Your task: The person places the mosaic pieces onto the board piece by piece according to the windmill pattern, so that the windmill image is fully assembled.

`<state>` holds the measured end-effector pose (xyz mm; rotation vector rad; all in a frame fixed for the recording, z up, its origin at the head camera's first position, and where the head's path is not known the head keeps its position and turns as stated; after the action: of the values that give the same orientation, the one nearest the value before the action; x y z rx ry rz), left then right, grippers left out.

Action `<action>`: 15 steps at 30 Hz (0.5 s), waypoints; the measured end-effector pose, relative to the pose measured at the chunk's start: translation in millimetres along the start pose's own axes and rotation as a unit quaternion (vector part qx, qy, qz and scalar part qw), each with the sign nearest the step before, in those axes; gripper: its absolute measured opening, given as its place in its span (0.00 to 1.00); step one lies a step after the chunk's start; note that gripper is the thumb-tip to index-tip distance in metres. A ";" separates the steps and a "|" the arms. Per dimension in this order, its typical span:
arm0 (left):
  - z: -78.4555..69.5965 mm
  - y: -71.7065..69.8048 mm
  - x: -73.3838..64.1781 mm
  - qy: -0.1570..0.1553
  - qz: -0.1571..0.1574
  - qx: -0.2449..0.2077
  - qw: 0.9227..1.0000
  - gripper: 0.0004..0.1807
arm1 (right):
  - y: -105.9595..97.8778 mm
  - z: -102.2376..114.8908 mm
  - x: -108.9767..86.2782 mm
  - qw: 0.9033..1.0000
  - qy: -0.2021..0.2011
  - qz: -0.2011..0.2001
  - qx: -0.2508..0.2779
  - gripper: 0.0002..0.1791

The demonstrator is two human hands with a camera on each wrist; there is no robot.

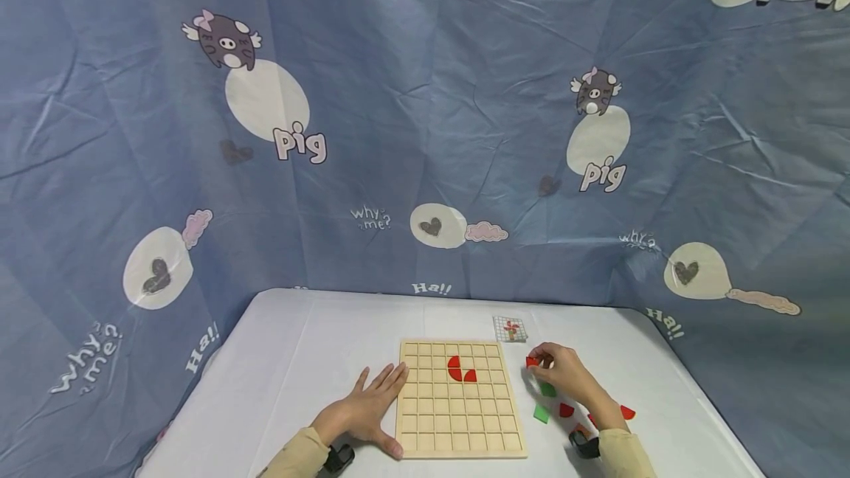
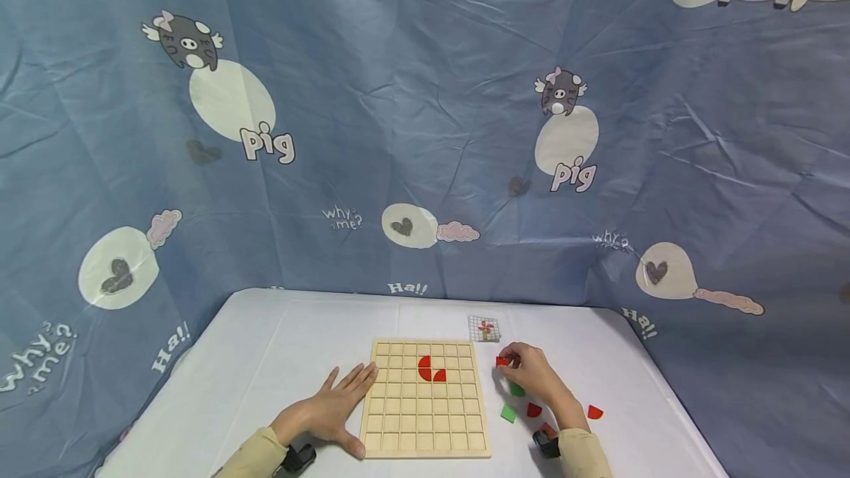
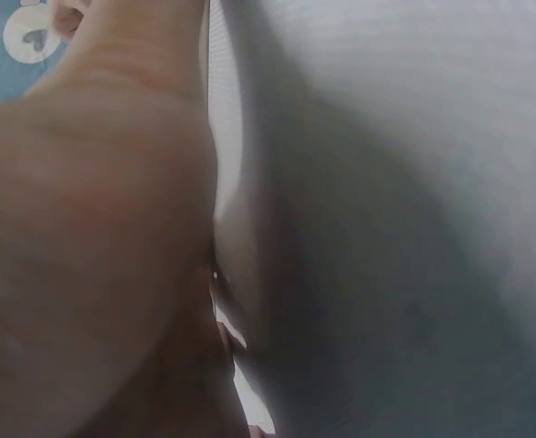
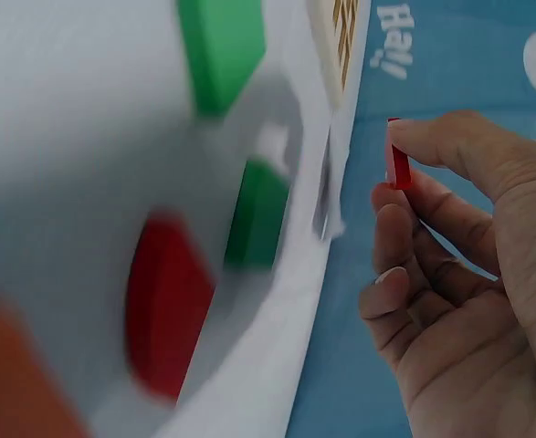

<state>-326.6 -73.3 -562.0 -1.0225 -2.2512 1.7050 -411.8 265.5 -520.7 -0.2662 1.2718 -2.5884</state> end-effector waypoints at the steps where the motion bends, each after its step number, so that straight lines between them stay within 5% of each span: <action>1: 0.0 0.1 -0.1 -0.001 0.001 -0.001 1.000 0.74 | 3.0 5.2 1.3 1.000 -0.013 0.003 0.000 0.09; 15: 3.5 2.2 1.2 0.002 0.005 -0.009 1.000 0.74 | 43.7 59.3 11.2 0.994 -0.095 0.057 -0.003 0.07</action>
<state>-328.3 -75.2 -565.5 -1.0422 -2.2659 1.6890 -400.6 191.8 -519.0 -0.4168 1.1931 -2.4000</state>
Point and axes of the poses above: each hand's wrist, its own x-axis towards the middle knuckle, its own y-axis out of the palm, z = x × y, the point moved 9 cm from there along x, towards the middle knuckle, and after that the axes turned 6 degrees about z, right-handed, at the moved point
